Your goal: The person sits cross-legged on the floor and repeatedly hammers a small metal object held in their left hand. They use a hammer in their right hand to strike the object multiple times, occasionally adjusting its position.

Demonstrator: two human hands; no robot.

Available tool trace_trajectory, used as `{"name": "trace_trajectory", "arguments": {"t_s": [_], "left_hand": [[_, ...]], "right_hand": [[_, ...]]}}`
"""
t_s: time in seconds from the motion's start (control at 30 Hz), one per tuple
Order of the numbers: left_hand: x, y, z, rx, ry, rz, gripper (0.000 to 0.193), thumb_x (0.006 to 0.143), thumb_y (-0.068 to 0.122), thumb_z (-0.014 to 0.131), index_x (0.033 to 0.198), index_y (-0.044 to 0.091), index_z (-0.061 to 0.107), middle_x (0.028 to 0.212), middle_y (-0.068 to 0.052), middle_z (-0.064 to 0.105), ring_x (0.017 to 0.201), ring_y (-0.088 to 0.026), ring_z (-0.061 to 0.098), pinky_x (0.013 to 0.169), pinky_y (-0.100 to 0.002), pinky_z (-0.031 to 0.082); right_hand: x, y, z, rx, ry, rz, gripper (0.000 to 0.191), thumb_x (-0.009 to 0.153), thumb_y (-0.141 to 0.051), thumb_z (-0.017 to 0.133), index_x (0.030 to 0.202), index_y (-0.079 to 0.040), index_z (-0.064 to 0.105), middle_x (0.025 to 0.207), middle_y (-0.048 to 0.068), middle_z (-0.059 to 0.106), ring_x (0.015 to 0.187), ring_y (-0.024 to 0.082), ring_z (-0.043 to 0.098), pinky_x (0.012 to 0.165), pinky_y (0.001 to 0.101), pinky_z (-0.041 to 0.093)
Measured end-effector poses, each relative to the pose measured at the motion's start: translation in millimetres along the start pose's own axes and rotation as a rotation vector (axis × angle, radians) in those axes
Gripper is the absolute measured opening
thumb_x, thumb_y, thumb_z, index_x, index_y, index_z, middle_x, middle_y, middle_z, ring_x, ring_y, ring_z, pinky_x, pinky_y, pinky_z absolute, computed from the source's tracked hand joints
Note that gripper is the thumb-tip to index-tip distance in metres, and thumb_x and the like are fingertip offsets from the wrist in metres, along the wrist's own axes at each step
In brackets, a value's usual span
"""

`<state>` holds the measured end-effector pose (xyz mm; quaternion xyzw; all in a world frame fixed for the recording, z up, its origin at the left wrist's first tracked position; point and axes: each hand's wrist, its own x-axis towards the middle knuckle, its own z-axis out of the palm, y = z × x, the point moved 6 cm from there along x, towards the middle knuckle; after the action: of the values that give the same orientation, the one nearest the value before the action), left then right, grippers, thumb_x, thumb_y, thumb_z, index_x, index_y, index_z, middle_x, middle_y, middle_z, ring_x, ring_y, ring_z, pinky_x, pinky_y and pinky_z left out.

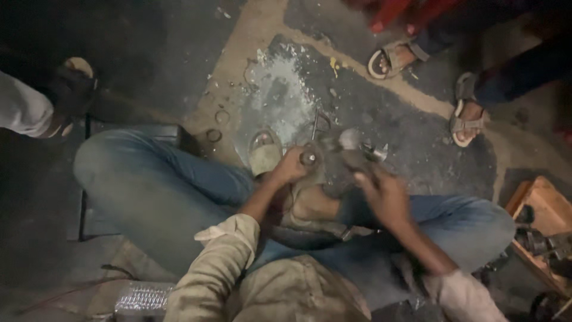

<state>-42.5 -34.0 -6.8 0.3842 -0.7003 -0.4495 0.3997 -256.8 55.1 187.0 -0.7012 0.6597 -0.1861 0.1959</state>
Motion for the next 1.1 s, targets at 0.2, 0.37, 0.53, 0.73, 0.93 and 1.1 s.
{"name": "trace_trajectory", "arguments": {"t_s": [0.2,0.37,0.53,0.73,0.93,1.1], "left_hand": [[-6,15,-6,-0.081,-0.009,0.029,0.040,0.077,0.021,0.079,0.112,0.003,0.070,0.101,-0.022,0.072,0.092,-0.033,0.071,0.081,-0.043,0.054],[-5,14,0,-0.111,-0.108,-0.049,0.033,0.084,0.020,0.073,0.113,0.005,0.072,0.102,-0.020,0.074,0.091,-0.032,0.072,0.084,-0.042,0.055],[-9,5,-1,-0.015,0.033,0.003,0.046,0.076,0.025,0.080,0.114,0.001,0.071,0.106,-0.024,0.073,0.098,-0.039,0.069,0.087,-0.046,0.053],[-22,4,17,0.083,-0.034,0.007,0.054,0.077,0.023,0.078,0.124,-0.003,0.066,0.110,-0.028,0.069,0.102,-0.043,0.067,0.090,-0.048,0.052],[-12,1,11,-0.092,-0.054,-0.096,0.032,0.078,0.018,0.073,0.107,0.003,0.074,0.098,-0.020,0.076,0.091,-0.037,0.071,0.082,-0.042,0.055],[-11,4,-2,-0.121,-0.032,0.033,0.030,0.080,0.018,0.075,0.105,0.002,0.070,0.097,-0.019,0.074,0.085,-0.025,0.070,0.079,-0.041,0.055]], "right_hand": [[-39,36,-9,-0.292,0.097,-0.184,0.031,0.090,-0.024,0.065,0.111,-0.002,0.068,0.096,0.027,0.069,0.085,0.043,0.065,0.076,0.0500,0.051],[-11,28,21,-0.312,-0.256,0.159,0.041,0.098,-0.037,0.067,0.119,-0.002,0.070,0.086,0.029,0.068,0.077,0.043,0.067,0.070,0.0488,0.052],[-19,14,-79,0.074,0.122,-0.007,0.035,0.099,-0.028,0.059,0.122,-0.005,0.072,0.079,0.017,0.069,0.072,0.031,0.065,0.066,0.0448,0.052],[-19,21,40,-0.117,-0.204,0.049,0.033,0.100,-0.030,0.061,0.119,-0.005,0.070,0.090,0.019,0.069,0.081,0.033,0.069,0.072,0.0456,0.053],[-4,26,-35,0.085,0.090,-0.015,0.032,0.100,-0.032,0.063,0.115,-0.004,0.068,0.096,0.019,0.069,0.086,0.034,0.071,0.074,0.0461,0.054],[-25,21,-29,-0.039,0.039,-0.082,0.036,0.099,-0.036,0.064,0.106,-0.001,0.071,0.083,0.017,0.068,0.075,0.031,0.069,0.068,0.0446,0.053]]}}
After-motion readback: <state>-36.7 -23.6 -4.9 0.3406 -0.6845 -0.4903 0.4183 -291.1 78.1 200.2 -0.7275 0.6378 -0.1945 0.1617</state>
